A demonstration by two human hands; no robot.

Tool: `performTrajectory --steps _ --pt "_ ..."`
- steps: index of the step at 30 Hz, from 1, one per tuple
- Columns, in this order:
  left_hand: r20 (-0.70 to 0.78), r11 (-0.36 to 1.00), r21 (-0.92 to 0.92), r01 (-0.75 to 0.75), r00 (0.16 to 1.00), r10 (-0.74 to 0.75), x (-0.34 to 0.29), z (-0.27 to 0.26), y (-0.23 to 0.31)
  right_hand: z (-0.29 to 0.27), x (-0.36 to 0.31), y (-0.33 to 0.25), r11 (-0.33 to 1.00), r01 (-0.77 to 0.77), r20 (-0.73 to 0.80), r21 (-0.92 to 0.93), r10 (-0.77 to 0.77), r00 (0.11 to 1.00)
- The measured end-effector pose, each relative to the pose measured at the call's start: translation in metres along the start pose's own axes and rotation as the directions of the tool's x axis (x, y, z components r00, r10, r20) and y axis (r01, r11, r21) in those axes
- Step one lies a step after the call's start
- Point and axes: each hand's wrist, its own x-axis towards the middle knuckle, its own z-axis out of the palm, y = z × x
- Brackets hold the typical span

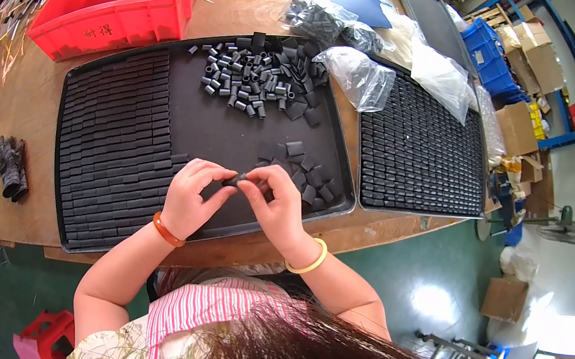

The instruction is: The person assembles small black plastic components by pressing them together by hand at a workbench.

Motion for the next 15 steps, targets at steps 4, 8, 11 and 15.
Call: performTrajectory --steps 4,8,11,15 --pt "-0.016 1.000 0.001 -0.022 1.000 0.022 -0.001 -0.001 -0.002 -0.002 -0.001 -0.007 0.987 0.077 0.046 -0.142 -0.071 0.996" --pt "-0.011 0.997 0.038 -0.066 0.998 0.066 0.000 0.000 -0.003 -0.001 -0.002 -0.005 0.994 0.038 0.055 -0.098 -0.033 0.998" --pt "-0.002 0.992 0.070 -0.105 0.994 0.105 0.000 -0.001 -0.005 -0.002 -0.004 -0.003 0.997 0.008 0.071 -0.076 -0.002 0.998" --pt "0.008 0.965 0.205 -0.164 0.986 0.165 0.006 -0.015 -0.005 -0.005 -0.003 0.000 1.000 0.010 0.063 -0.020 -0.009 0.998"
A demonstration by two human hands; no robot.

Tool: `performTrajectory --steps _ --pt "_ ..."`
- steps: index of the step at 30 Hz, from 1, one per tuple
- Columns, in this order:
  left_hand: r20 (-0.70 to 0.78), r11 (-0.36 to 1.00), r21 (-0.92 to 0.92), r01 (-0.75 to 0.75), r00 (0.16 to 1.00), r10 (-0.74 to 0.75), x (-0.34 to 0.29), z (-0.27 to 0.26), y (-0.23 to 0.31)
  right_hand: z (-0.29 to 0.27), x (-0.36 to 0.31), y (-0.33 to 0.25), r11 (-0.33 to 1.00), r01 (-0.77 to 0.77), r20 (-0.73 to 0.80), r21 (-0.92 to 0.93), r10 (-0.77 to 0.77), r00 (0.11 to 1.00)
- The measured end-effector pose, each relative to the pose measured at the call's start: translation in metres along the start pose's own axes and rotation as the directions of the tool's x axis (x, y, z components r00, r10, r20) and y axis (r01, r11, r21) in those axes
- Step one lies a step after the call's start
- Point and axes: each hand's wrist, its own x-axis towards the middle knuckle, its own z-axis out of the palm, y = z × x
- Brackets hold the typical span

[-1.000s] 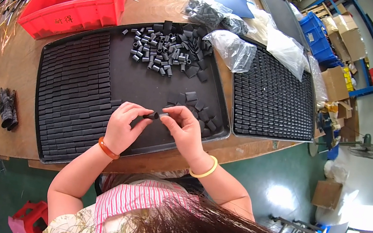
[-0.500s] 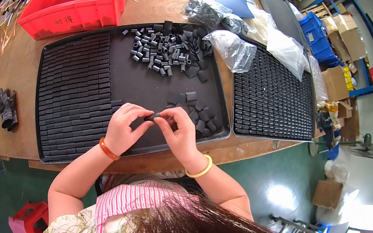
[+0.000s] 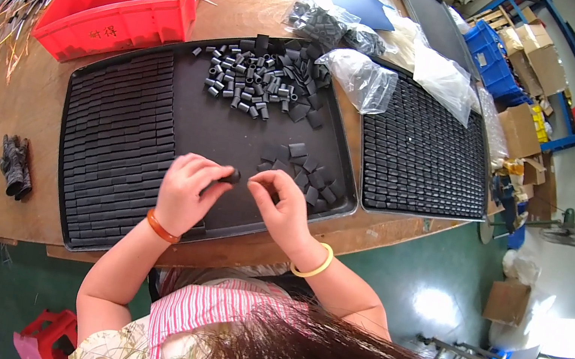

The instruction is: The person assembles small black plastic components by pressing them together by hand at a workbench.

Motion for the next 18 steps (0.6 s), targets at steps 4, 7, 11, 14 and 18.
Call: performTrajectory --steps 4,7,11,14,18 --pt "-0.026 0.977 0.205 0.058 0.998 -0.054 0.007 -0.032 -0.031 -0.016 -0.006 0.007 0.994 -0.093 -0.032 0.056 0.095 0.995" --pt "0.014 0.944 0.328 0.043 0.999 -0.050 0.004 -0.038 -0.048 -0.021 -0.008 0.013 0.995 -0.091 -0.019 0.038 0.091 0.996" --pt "0.069 0.911 0.412 -0.006 0.997 -0.025 -0.008 -0.030 -0.062 -0.019 -0.009 0.015 0.995 -0.097 0.022 0.022 0.096 0.995" --pt "0.106 0.780 0.622 -0.071 0.994 0.006 -0.012 -0.031 -0.055 -0.025 -0.011 0.015 0.994 -0.110 0.033 -0.008 0.111 0.993" --pt "0.267 0.667 0.715 -0.208 0.963 0.014 -0.018 -0.031 -0.053 -0.033 -0.009 0.019 0.992 -0.127 0.044 -0.021 0.128 0.991"
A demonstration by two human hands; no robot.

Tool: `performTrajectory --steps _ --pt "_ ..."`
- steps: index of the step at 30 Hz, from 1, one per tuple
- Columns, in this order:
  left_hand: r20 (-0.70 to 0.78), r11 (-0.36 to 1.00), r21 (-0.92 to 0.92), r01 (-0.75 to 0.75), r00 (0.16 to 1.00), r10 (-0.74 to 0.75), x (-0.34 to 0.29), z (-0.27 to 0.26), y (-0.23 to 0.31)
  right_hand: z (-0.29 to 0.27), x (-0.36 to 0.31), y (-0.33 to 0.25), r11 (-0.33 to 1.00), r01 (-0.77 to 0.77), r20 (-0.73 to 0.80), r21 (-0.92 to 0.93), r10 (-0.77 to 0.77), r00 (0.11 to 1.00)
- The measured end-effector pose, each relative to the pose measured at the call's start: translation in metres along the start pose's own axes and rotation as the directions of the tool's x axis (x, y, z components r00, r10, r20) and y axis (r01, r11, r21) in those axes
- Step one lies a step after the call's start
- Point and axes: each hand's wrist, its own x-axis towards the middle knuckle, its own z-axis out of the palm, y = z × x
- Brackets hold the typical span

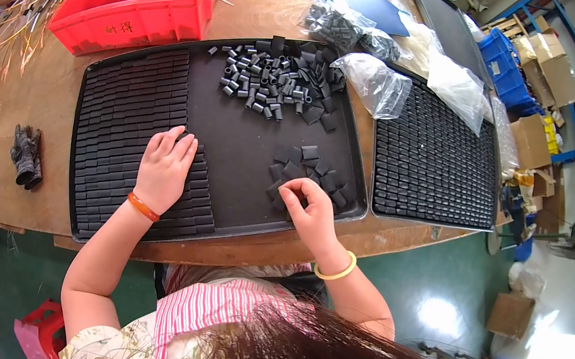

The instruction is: The person assembles small black plastic components by pressing them together by hand at a workbench.

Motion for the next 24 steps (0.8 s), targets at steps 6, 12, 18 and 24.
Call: performTrajectory --steps 6,12,18,24 --pt "0.053 0.999 -0.018 0.050 0.997 -0.049 -0.004 -0.004 0.005 -0.017 0.009 0.006 0.999 -0.039 -0.057 0.020 0.040 0.998" --pt "0.035 0.992 -0.082 0.093 0.995 -0.090 -0.004 -0.009 0.005 -0.035 0.027 0.004 0.907 0.116 -0.080 -0.404 -0.162 0.984" --pt "-0.067 0.932 -0.348 0.099 0.989 -0.130 0.027 -0.048 0.026 -0.014 0.027 -0.002 0.708 0.148 0.082 -0.690 -0.126 0.989" --pt "-0.200 0.781 -0.624 -0.006 0.968 -0.153 0.051 -0.046 0.054 -0.003 0.035 0.009 0.636 0.074 0.043 -0.768 -0.065 0.997"
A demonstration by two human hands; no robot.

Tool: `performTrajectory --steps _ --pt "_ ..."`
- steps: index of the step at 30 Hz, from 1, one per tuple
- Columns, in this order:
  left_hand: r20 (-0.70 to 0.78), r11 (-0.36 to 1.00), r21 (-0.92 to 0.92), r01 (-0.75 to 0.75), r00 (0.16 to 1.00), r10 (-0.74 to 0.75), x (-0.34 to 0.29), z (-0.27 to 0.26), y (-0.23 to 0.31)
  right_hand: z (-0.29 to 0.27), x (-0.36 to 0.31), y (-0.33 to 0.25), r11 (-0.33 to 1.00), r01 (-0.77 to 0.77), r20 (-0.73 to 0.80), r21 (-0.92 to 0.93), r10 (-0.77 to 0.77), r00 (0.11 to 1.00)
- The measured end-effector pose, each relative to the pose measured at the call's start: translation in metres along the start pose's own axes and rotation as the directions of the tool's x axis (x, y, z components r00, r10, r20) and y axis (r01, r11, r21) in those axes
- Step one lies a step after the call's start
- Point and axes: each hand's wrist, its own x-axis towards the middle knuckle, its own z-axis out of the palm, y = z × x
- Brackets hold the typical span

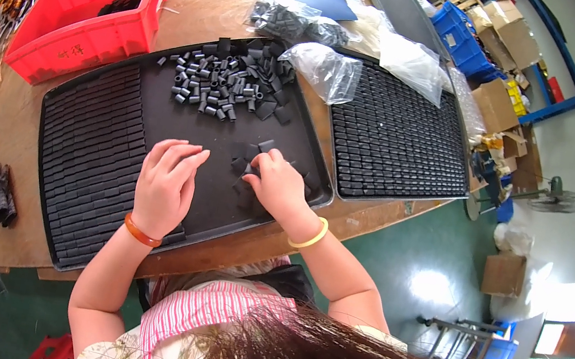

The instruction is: The person assembles small black plastic components by pressing them together by hand at a workbench.

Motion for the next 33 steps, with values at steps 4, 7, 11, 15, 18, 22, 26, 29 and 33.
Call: performTrajectory --steps 4,7,11,15,18,22,26,29,33 --pt "-0.014 1.000 -0.002 -0.027 1.000 0.027 -0.013 0.019 -0.002 -0.003 -0.001 0.005 0.995 0.017 -0.082 0.099 -0.008 0.997" --pt "-0.009 0.998 -0.027 -0.062 0.998 0.061 -0.018 0.022 -0.001 -0.022 -0.003 -0.010 0.907 0.029 -0.233 0.420 0.077 0.969" --pt "-0.019 0.999 -0.022 -0.029 0.999 0.029 -0.021 0.023 0.011 -0.006 -0.012 -0.026 0.422 -0.108 0.031 0.900 0.186 0.982" --pt "-0.050 1.000 -0.006 -0.005 0.999 0.005 -0.027 0.028 0.011 0.018 -0.023 -0.047 0.098 -0.181 0.161 0.979 0.184 0.970" --pt "-0.085 0.998 0.053 -0.032 0.996 0.036 -0.029 0.029 0.010 0.023 -0.025 -0.049 0.189 -0.110 0.074 0.976 0.189 0.979" --pt "-0.079 0.996 0.068 0.056 0.996 -0.050 -0.027 0.031 0.018 0.022 -0.024 -0.052 0.286 -0.051 -0.011 0.957 0.210 0.978" --pt "-0.019 0.997 0.023 0.079 0.997 -0.078 -0.032 0.033 0.008 0.022 -0.025 -0.056 0.292 -0.036 -0.020 0.956 0.184 0.983" --pt "0.036 0.973 -0.139 0.185 0.983 -0.182 -0.036 0.035 0.001 0.021 -0.023 -0.055 0.333 -0.063 0.033 0.941 0.095 0.995" --pt "0.004 0.940 -0.264 0.214 0.975 -0.221 -0.031 0.032 -0.004 0.026 -0.023 -0.029 -0.379 -0.310 0.365 0.872 0.081 0.928"
